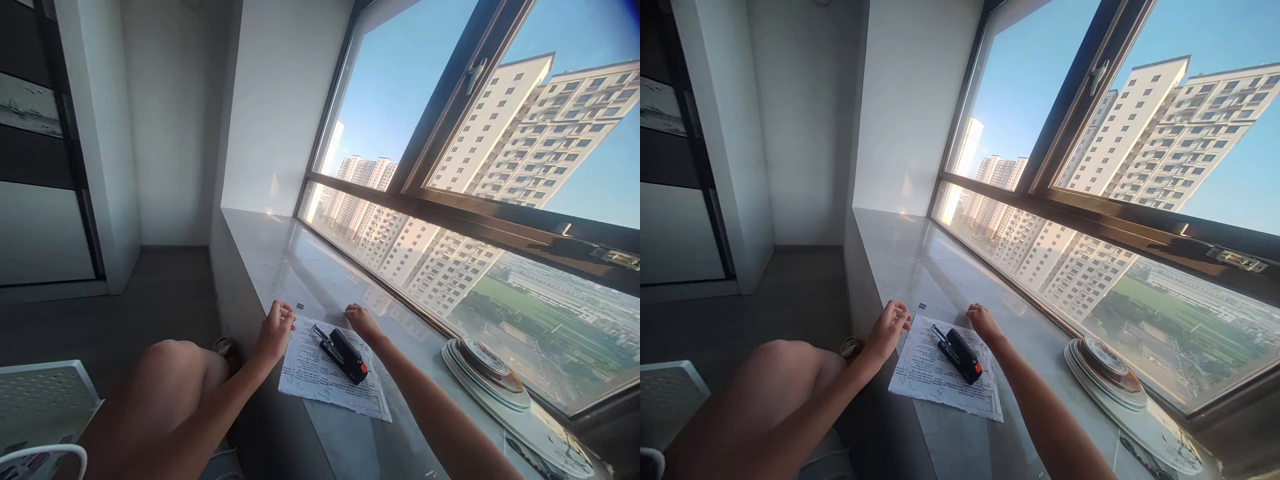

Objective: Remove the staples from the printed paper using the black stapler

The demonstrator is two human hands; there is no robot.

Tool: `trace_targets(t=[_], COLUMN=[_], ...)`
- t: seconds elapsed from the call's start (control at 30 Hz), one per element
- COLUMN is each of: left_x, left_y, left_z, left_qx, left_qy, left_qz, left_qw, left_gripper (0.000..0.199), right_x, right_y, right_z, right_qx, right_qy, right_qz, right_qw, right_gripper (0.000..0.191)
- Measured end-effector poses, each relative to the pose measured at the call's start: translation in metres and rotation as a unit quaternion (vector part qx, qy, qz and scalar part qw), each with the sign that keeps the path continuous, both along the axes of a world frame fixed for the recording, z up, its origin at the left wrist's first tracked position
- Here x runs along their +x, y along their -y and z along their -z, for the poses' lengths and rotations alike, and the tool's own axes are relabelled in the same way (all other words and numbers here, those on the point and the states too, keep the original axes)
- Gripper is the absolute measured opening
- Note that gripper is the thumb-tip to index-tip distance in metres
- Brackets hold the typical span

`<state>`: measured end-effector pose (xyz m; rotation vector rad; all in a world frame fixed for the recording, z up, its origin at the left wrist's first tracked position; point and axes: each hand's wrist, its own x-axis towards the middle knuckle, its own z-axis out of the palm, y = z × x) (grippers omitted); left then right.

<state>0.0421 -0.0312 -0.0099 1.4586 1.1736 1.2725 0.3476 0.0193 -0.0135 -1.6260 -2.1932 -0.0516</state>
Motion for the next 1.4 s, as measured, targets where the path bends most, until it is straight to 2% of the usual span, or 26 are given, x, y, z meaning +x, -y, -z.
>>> trace_targets(t=[0.17,0.3,0.37,0.43,0.6,0.7,0.8,0.93,1.0,1.13,1.27,1.4], left_x=[0.000,-0.001,-0.001,-0.001,-0.003,-0.005,-0.006,-0.005,-0.002,0.003,0.007,0.008], left_y=[-0.002,-0.004,-0.007,-0.010,-0.013,-0.011,-0.010,-0.006,-0.003,0.007,0.014,0.018], left_z=[0.002,0.003,0.005,0.009,0.016,0.015,0.012,0.011,0.010,0.005,0.003,0.003], left_qx=[0.002,0.002,0.009,0.016,0.021,0.026,0.029,0.041,0.063,0.169,0.241,0.255], left_qy=[0.006,0.002,-0.004,-0.012,-0.034,-0.045,-0.061,-0.046,-0.039,-0.060,-0.087,-0.092], left_qz=[-0.004,0.003,-0.001,-0.009,-0.008,-0.012,-0.006,0.004,0.002,0.019,0.035,0.030], left_qw=[1.000,1.000,1.000,1.000,0.999,0.999,0.998,0.998,0.997,0.984,0.966,0.962], left_gripper=[0.018,0.019,0.020,0.020,0.022,0.021,0.024,0.022,0.020,0.017,0.009,0.004], right_x=[0.003,-0.005,-0.022,-0.047,-0.114,-0.133,-0.134,-0.126,-0.126,-0.134,-0.141,-0.146], right_y=[0.001,-0.007,-0.016,-0.028,-0.062,-0.075,-0.078,-0.057,-0.035,0.016,0.051,0.068], right_z=[0.003,-0.005,-0.009,-0.012,-0.018,-0.019,-0.019,-0.030,-0.040,-0.055,-0.056,-0.051], right_qx=[-0.022,0.014,0.031,0.023,-0.084,-0.131,-0.149,-0.133,-0.122,-0.131,-0.146,-0.126], right_qy=[0.018,0.003,-0.009,-0.019,-0.015,-0.014,-0.035,-0.091,-0.169,-0.388,-0.501,-0.533], right_qz=[-0.037,-0.013,-0.003,-0.021,-0.133,-0.144,-0.130,-0.079,-0.061,-0.041,-0.015,-0.012], right_qw=[0.999,1.000,0.999,0.999,0.987,0.981,0.980,0.984,0.976,0.911,0.853,0.837], right_gripper=[0.025,0.030,0.033,0.033,0.031,0.023,0.019,0.013,0.014,0.022,0.029,0.030])
